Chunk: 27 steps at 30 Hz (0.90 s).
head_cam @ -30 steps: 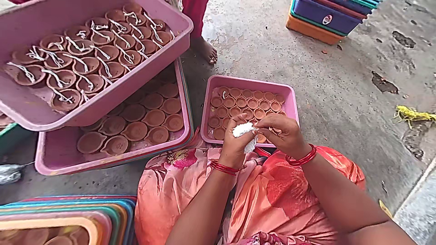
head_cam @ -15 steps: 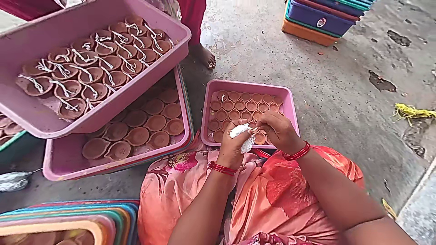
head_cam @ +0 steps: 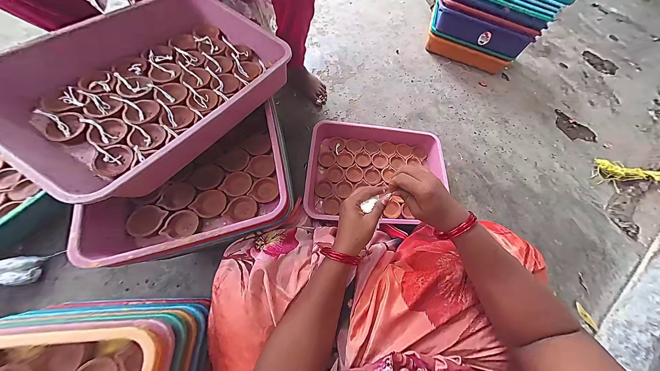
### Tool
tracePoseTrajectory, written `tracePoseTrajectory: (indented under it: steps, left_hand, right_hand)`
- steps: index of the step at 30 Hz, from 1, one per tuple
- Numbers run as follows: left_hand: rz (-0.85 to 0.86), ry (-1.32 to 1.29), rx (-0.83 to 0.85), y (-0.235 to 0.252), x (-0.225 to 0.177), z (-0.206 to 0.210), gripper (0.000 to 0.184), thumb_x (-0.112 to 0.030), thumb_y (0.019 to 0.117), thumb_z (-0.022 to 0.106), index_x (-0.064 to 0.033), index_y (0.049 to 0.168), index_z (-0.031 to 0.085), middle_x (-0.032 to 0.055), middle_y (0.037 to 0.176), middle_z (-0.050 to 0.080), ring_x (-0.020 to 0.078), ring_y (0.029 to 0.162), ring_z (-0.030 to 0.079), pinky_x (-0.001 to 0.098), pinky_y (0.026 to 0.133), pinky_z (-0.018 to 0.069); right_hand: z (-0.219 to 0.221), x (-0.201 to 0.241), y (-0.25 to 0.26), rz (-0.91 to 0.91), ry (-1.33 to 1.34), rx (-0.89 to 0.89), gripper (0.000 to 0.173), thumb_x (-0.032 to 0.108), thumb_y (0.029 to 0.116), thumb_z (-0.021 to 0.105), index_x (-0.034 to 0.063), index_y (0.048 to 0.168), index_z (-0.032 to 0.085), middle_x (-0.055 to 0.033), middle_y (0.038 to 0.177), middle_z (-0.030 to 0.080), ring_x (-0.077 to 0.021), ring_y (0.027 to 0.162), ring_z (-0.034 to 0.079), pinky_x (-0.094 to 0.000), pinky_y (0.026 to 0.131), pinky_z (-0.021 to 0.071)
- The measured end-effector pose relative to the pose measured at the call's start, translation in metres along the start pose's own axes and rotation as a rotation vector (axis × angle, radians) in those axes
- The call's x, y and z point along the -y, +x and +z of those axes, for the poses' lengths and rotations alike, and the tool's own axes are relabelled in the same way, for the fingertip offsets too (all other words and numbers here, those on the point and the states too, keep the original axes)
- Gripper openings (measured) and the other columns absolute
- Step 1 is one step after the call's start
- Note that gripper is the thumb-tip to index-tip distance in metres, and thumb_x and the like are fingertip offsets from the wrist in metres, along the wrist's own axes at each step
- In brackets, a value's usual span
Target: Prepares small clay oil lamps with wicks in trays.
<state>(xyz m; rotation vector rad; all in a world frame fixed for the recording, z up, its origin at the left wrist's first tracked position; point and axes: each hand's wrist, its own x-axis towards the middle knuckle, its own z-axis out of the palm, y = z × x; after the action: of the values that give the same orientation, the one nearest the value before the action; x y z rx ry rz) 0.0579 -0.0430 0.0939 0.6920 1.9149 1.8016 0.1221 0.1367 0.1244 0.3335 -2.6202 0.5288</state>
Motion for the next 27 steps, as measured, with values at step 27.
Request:
tracePoseTrajectory:
  steps: [27]
  left_hand:
    - [-0.288, -0.171, 0.056, 0.008, -0.006, 0.004, 0.012, -0.007, 0.0970, 0.062, 0.0026, 0.098, 0.070, 0.0054, 0.087, 0.066, 0.0047, 0.075, 0.059, 0.0241, 0.073, 0.0511]
  right_hand:
    - [0.056, -0.094, 0.060, 0.498, 0.159, 0.301, 0.014, -0.001, 0.0961, 0.060, -0.0063, 0.102, 0.071, -0.0212, 0.101, 0.071, -0.0315, 0.095, 0.069, -0.0501, 0.090, 0.0532]
